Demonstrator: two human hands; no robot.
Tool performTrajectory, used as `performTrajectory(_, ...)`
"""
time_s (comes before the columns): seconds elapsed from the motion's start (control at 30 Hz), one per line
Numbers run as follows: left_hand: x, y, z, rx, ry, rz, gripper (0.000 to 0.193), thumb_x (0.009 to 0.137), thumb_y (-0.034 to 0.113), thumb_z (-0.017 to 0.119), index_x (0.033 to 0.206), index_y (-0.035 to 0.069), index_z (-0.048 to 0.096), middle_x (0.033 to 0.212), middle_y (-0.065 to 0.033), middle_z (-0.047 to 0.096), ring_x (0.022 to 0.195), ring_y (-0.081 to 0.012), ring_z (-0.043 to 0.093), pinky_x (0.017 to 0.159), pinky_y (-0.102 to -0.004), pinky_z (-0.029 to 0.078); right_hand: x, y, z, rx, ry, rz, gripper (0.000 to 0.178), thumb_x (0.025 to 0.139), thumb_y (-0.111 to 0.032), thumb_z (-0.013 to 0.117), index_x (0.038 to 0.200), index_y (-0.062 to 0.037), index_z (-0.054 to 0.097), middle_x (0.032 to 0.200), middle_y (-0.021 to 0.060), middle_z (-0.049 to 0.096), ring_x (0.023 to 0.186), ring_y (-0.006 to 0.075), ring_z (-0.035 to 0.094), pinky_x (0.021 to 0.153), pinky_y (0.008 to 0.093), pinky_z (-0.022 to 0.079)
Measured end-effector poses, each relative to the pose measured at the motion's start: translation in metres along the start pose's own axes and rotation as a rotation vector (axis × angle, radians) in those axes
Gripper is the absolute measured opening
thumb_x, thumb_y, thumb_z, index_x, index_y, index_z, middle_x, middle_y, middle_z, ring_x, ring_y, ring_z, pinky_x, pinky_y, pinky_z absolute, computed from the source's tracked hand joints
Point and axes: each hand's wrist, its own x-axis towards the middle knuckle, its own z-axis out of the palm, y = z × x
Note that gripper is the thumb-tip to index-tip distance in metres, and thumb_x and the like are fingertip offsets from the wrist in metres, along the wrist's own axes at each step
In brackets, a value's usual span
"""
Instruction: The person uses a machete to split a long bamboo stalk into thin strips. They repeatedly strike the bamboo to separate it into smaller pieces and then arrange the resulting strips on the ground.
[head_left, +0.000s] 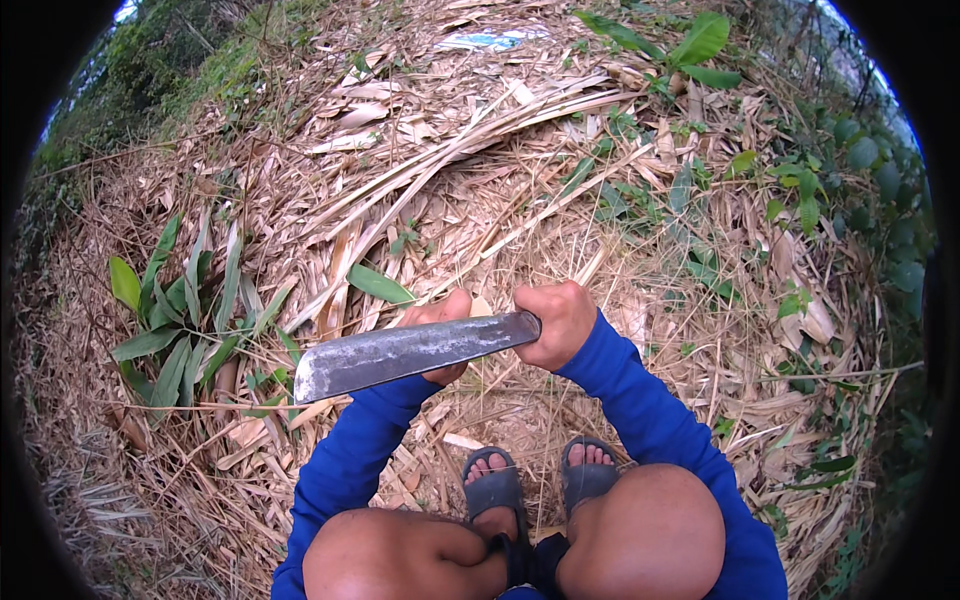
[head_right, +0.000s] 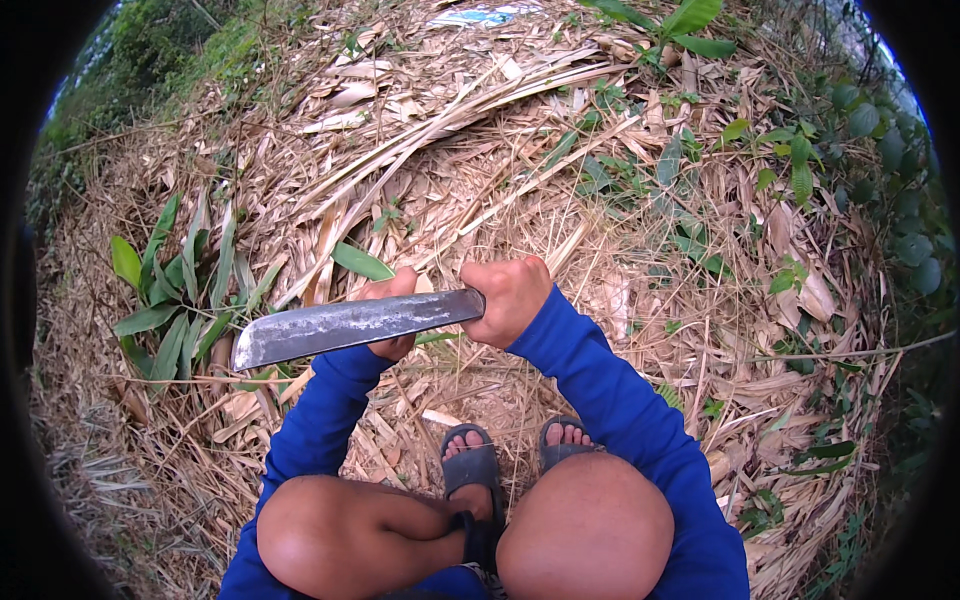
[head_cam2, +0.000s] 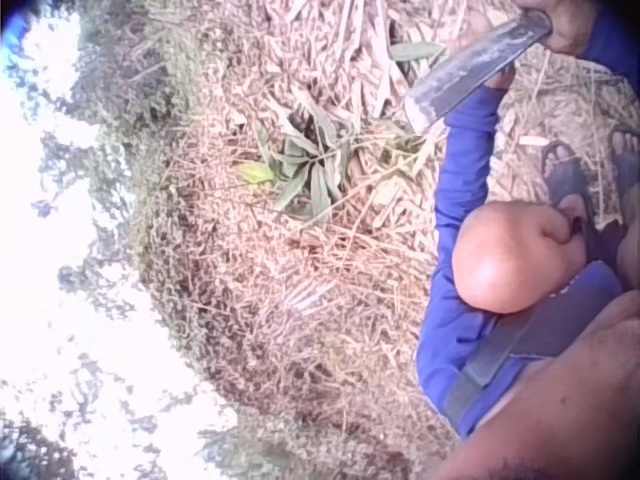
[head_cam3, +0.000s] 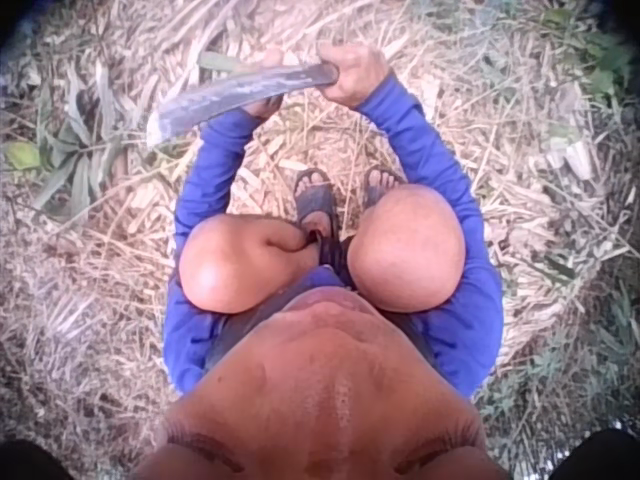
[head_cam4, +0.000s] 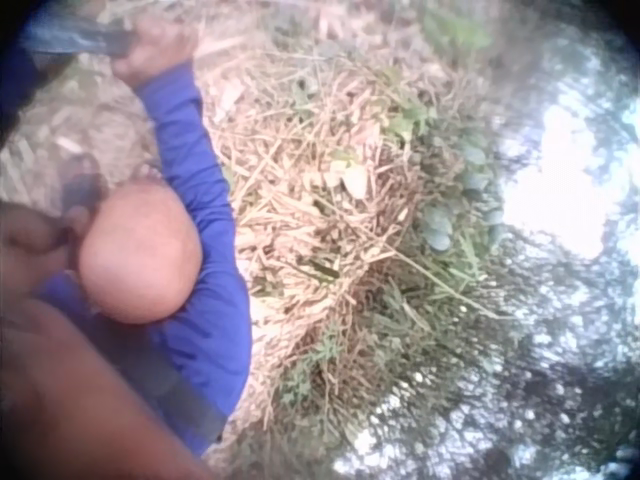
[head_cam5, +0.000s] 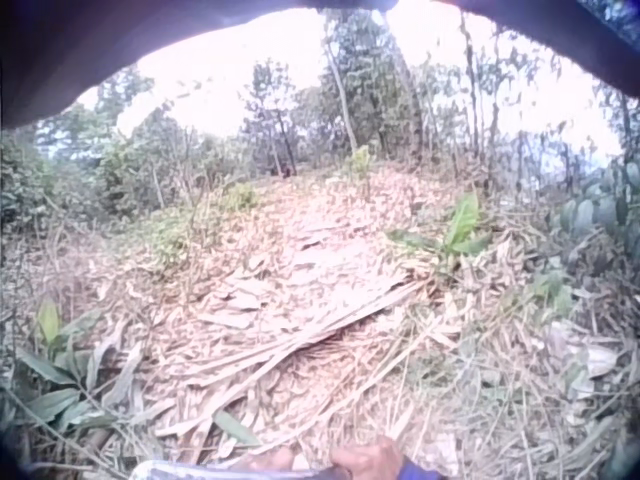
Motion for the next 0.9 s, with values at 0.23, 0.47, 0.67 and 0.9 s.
performTrajectory(0.23,-0.007,0.004,-0.007,0.045,-0.181,-0.122,0.014,0.083,0.009,0.059,0.088,0.004,0.047,0.066,-0.0191,0.051,0.062,-0.0407,0.055,0.054,-0.0458,0.041,-0.016,0.012,0.019,0.100,0.023,0.003,0.021,0.063,-0.015,0.069,0.066,-0.0072,0.049,0.057,0.0130,0.056,0.053,0.0358,0.059,0.048,0.0420,0.046)
performTrajectory(0.47,-0.020,-0.006,0.007,-0.066,-0.168,-0.145,0.018,0.084,0.010,0.060,0.090,0.006,0.044,0.070,-0.0197,0.055,0.068,-0.0440,0.058,0.056,-0.0451,0.043,-0.031,0.032,0.031,0.081,0.042,0.043,0.020,0.064,-0.014,0.068,0.066,-0.0078,0.050,0.057,0.0136,0.056,0.054,0.0360,0.060,0.050,0.0419,0.047)
performTrajectory(0.67,-0.025,-0.005,0.008,-0.065,-0.024,-0.019,0.022,0.097,0.015,0.052,0.108,-0.004,0.056,0.064,-0.0175,0.053,0.057,-0.0346,0.056,0.053,-0.0391,0.042,-0.044,0.059,0.044,0.053,0.064,0.100,0.024,0.070,-0.025,0.068,0.067,-0.0077,0.052,0.058,0.0132,0.058,0.054,0.0345,0.060,0.053,0.0436,0.048)
performTrajectory(0.9,-0.005,0.028,-0.028,-0.082,-0.119,-0.185,0.025,0.100,0.024,0.050,0.096,-0.001,0.047,0.063,-0.0235,0.054,0.060,-0.0450,0.056,0.051,-0.0486,0.041,-0.093,0.159,0.017,-0.022,0.342,0.751,0.021,0.076,-0.018,0.067,0.077,0.0031,0.065,0.058,0.0145,0.059,0.051,0.0257,0.058,0.053,0.0393,0.045)
